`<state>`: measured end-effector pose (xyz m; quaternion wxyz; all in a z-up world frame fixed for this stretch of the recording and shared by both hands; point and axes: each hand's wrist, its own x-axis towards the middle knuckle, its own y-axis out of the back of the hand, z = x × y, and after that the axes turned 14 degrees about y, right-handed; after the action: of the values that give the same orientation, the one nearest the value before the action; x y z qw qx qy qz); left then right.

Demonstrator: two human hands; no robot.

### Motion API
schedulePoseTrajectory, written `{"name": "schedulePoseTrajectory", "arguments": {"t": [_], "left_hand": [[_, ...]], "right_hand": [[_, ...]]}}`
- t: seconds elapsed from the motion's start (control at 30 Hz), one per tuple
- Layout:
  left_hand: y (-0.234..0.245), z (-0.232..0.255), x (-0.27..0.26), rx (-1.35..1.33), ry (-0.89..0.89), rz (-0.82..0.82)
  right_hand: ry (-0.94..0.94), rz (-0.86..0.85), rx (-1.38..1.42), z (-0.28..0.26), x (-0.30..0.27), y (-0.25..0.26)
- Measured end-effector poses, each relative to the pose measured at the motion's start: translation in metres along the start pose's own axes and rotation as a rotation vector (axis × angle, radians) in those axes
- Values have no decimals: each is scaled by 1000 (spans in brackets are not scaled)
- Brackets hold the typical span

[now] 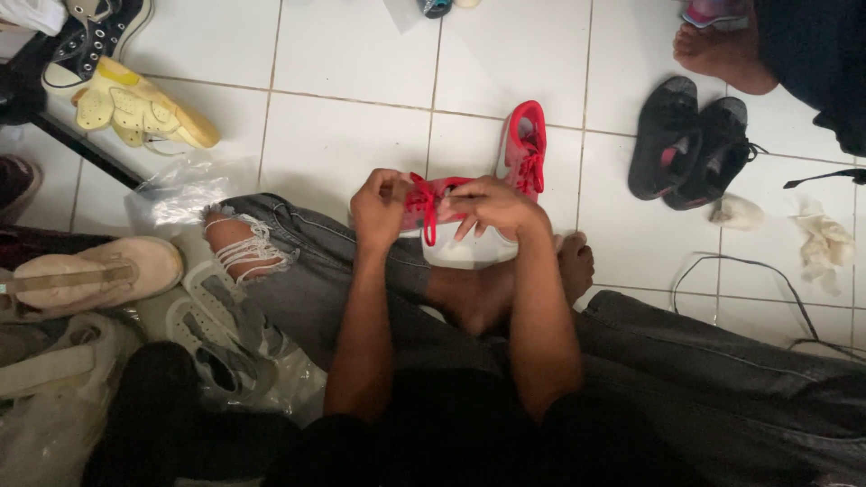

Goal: A person sitting on the floor laces a red sneaker and then begins lacing a white sneaker.

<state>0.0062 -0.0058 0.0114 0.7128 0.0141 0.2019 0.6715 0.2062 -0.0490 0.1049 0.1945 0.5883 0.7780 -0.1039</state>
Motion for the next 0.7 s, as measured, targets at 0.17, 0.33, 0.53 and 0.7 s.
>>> {"name": "schedulePoseTrajectory", "arguments": {"t": [0.17,0.33,0.53,0.7], "left_hand": [[-5,3,-6,222,-148,-77],[-18,-21,5,298,-217,-115],[-9,-14,4,362,-204,-152],[-7,-16,2,303,-77,-181]], "right_hand": [[-19,199,-83,24,13,10],[-87,282,-122,64,39,9],[-110,346,-29,59,47,-19],[-15,461,-158,64,54,-17]]}}
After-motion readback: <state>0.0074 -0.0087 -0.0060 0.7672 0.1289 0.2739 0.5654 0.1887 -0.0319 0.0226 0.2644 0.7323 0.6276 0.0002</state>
